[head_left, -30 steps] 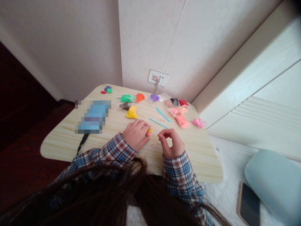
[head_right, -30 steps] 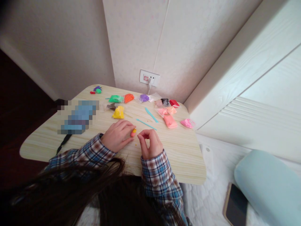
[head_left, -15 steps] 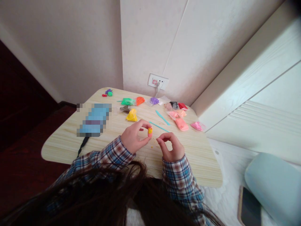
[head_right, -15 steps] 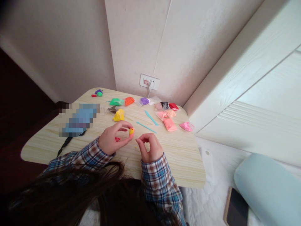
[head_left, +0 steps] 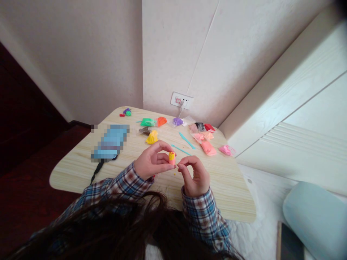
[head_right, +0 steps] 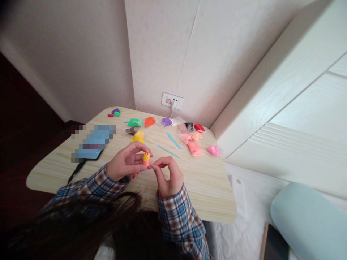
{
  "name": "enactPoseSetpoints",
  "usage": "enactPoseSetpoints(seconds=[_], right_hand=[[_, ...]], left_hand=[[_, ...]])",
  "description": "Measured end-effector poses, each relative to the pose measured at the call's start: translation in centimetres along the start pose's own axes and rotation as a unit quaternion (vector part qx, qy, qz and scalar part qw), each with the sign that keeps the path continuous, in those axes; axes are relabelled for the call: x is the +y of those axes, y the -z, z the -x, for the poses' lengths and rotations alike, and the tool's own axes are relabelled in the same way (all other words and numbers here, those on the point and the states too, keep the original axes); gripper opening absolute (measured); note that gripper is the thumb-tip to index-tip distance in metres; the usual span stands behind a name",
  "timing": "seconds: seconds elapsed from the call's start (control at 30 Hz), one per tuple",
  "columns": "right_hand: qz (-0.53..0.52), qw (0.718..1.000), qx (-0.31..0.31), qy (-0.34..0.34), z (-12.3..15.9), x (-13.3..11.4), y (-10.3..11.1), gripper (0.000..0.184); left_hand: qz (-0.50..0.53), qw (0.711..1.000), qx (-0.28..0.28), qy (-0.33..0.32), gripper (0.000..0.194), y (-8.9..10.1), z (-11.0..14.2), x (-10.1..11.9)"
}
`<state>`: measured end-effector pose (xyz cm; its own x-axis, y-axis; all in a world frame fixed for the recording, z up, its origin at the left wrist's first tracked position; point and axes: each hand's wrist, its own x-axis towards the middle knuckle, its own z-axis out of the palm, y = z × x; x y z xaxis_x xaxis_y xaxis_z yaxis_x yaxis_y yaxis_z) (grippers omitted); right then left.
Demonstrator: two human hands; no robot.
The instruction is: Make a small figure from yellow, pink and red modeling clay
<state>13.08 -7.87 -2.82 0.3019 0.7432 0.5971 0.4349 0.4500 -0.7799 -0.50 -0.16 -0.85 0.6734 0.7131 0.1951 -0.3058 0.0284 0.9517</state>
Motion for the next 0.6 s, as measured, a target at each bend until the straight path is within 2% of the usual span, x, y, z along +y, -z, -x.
enactPoseSetpoints(seconds=[0.17, 0.43, 0.6], right_hand=[[-0.062, 0.998, 0.012, 0.003, 0.02, 0.66, -0.07, 0.004], [-0.045, 0.999, 0.011, 0.026, 0.08, 0.05, 0.07, 0.007], [-0.030, 0.998, -0.018, 0.059, 0.27, 0.30, 0.39, 0.006]], left_hand=[[0.019, 1.000, -0.021, 0.008, 0.038, -0.01, 0.10, -0.10], [0.022, 0.999, -0.035, 0.019, 0.037, -0.11, 0.29, -0.05], [0.007, 0.997, -0.060, 0.047, 0.035, -0.22, 0.39, 0.01]])
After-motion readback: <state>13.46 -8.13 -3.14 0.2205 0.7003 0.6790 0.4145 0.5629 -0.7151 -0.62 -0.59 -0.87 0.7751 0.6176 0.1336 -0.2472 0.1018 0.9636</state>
